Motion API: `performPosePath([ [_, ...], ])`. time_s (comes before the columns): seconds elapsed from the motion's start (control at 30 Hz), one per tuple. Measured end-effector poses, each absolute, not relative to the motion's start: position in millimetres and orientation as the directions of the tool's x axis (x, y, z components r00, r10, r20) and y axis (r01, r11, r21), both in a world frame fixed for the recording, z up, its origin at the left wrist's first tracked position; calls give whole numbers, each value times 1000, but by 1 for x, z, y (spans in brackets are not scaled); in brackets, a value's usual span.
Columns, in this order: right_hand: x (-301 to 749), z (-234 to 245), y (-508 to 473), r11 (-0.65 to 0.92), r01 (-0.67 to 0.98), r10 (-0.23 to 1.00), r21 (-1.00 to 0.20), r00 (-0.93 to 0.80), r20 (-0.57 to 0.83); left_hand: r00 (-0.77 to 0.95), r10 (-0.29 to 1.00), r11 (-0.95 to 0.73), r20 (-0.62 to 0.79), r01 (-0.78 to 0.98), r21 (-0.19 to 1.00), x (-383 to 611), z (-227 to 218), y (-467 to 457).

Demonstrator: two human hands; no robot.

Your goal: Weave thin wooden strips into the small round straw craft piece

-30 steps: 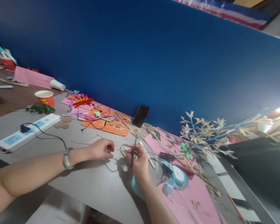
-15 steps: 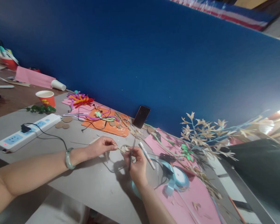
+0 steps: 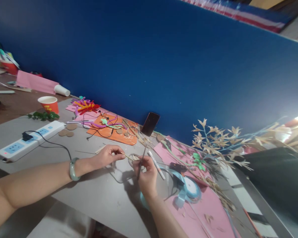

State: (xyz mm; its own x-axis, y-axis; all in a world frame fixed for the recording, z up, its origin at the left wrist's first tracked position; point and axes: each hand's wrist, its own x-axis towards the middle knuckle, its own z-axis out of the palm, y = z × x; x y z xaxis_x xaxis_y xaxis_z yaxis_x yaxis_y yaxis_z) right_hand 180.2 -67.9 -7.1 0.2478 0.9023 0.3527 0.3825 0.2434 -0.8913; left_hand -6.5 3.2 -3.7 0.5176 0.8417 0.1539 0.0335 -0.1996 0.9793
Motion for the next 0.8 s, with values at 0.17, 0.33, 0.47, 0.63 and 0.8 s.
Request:
performPosePath([
  [0.17, 186, -6, -73, 403, 816, 708, -414, 8, 706, 627, 778, 33, -43, 28, 999, -6, -9, 4],
  [0.33, 190, -6, -79, 565, 824, 628, -43, -396, 670, 654, 755, 20, -51, 55, 998, -4, -8, 4],
  [0.47, 191, -9, -83, 580, 810, 643, 81, -517, 566, 650, 759, -8, -36, 64, 998, -4, -7, 4],
  [0.63, 187, -8, -89, 636, 766, 649, 96, -598, 471, 652, 758, -75, 3, 82, 994, -7, -8, 4],
  [0.8, 183, -11, -86, 663, 748, 604, 25, -554, 572, 645, 764, -21, -26, 65, 998, -6, -10, 5],
])
